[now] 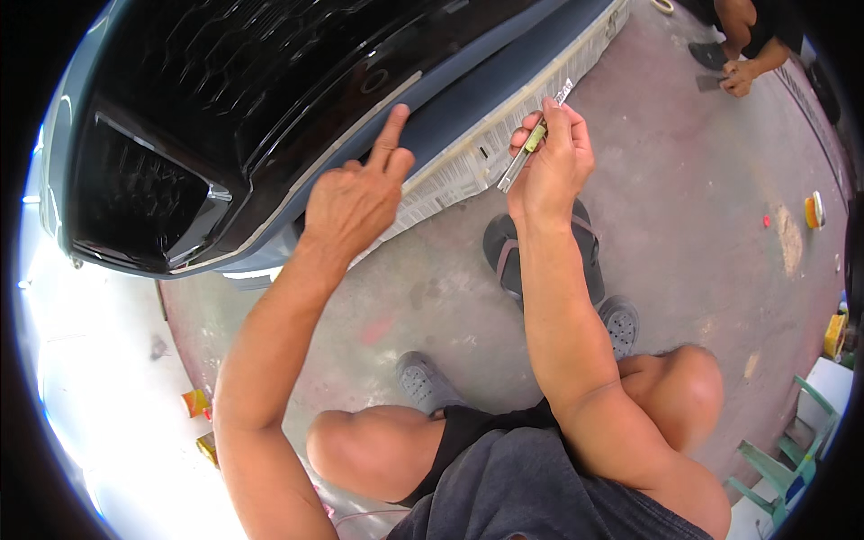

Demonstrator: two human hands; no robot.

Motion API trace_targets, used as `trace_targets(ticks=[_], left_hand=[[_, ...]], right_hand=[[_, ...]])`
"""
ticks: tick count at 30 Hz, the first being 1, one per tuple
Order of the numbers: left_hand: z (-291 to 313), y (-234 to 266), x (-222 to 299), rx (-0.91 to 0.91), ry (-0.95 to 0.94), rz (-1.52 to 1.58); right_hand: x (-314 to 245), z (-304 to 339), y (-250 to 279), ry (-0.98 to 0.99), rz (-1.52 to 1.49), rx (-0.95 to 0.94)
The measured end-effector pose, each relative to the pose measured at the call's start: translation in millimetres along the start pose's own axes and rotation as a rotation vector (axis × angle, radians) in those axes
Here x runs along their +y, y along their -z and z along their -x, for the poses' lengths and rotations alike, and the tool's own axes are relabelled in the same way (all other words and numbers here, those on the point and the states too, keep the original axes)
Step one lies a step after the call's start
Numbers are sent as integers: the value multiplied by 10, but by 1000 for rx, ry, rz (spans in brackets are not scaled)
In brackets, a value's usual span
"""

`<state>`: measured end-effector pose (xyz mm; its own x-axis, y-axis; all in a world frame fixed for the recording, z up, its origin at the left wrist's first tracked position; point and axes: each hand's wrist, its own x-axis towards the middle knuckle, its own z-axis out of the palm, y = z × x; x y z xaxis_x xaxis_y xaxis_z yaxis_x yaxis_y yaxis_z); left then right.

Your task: The person applies masking tape to the lower edge of a car's front bumper. They repeatedly tear small pieces of tape and press them along the bumper's contour, smoothing each piece with their fingers.

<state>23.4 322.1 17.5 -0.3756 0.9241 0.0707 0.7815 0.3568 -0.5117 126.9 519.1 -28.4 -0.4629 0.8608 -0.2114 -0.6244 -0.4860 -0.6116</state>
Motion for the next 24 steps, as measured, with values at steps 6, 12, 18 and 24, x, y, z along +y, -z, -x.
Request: trace_targets(ticks=[6, 12, 18, 24], left_hand=[[-64, 162, -192, -136, -10, -198], [6, 412, -64, -320, 62, -273], [-208, 410, -26, -217, -108, -285], [-237, 445, -143, -418, -56, -479]], right_hand=[[-91, -241, 106, -41, -66, 56], [-223, -441, 141, -65, -106, 110], [-286, -548, 175, -94, -145, 132], [-335, -621, 227, -105, -157, 153]])
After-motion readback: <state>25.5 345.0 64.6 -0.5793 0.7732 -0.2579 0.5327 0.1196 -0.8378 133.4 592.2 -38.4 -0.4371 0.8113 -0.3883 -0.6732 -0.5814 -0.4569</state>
